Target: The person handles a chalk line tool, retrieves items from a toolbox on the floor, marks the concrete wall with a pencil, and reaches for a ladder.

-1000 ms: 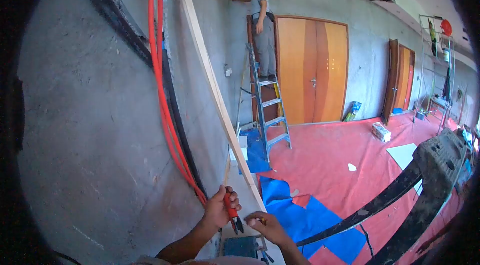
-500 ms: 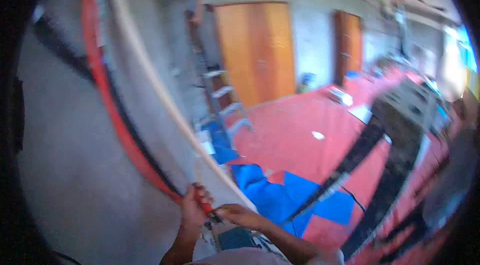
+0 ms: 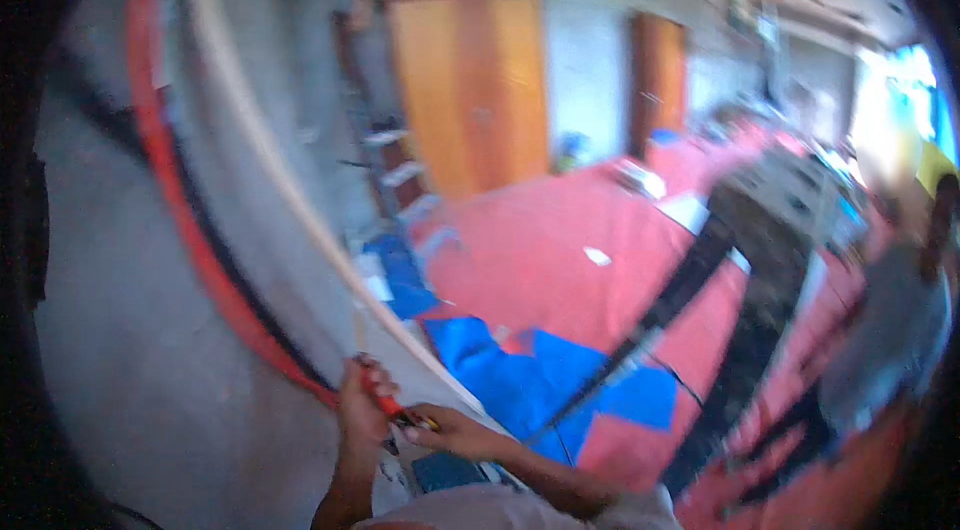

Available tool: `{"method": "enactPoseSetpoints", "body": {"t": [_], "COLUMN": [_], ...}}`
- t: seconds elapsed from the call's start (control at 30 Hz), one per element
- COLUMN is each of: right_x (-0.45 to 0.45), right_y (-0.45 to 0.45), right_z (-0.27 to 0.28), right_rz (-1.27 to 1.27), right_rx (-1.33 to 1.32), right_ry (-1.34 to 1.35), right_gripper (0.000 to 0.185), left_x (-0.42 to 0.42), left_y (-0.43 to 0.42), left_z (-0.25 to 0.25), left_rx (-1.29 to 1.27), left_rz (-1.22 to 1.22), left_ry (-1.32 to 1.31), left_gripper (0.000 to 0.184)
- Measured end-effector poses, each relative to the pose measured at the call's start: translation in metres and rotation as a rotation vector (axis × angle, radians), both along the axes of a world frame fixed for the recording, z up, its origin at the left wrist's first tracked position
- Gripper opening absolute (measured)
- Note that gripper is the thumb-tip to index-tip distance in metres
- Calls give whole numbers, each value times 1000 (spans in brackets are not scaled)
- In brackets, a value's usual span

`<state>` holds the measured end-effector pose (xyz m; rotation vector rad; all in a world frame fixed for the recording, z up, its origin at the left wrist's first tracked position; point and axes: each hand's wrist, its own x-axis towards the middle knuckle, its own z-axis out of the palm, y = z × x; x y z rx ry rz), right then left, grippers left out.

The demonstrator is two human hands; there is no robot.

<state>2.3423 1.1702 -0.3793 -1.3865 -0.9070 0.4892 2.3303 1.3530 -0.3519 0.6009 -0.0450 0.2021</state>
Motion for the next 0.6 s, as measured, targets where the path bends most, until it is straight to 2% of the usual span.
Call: {"method": "enactPoseSetpoints", "body": {"t": [0.03, 0.07, 0.1, 0.13, 0.17, 0.23, 0.3, 0.4, 0.47, 0.5, 0.57, 0.6], "right_x": [0, 16, 37, 47, 51, 45, 23, 13, 21, 36, 44, 42], "right_y": [-5, -20, -33, -37, -43, -38, -12, 11, 3, -1, -8, -16], "right_z": [-5, -24, -38, -40, -42, -28, 24, 11, 1, -17, -27, -22], "right_rz": [35, 245, 421, 455, 452, 449, 111, 99, 103, 279, 461, 393], "right_rx": [2, -130, -262, -261, -68, 121, -83, -22, -109, -232, -339, -189], "right_ry": [55, 65, 79, 58, 170, 289, 118, 106, 180, 166, 147, 151], "right_gripper": [58, 58, 58, 58, 59, 59, 63, 62, 57, 53, 49, 48], "left_x": [-1, -2, -2, -4, -4, -2, -6, -8, -8, -10, -11, -8], "left_y": [4, 9, 14, 19, 20, 22, 5, 5, 14, 16, 26, 34], "left_z": [1, -3, 1, 2, 1, -7, -1, 6, 5, 5, 15, 13], "left_rx": [-38, -63, -41, -14, -7, -60, -64, -44, -76, -81, -28, -29], "left_rz": [-19, -79, -6, 40, 58, -73, -81, -19, -27, -24, 172, 176], "left_ry": [48, -50, -95, -117, -120, -30, -33, -40, 5, 14, -52, -57], "left_gripper": [30, 31, 31, 31, 31, 31, 32, 32, 32, 32, 30, 30]}}
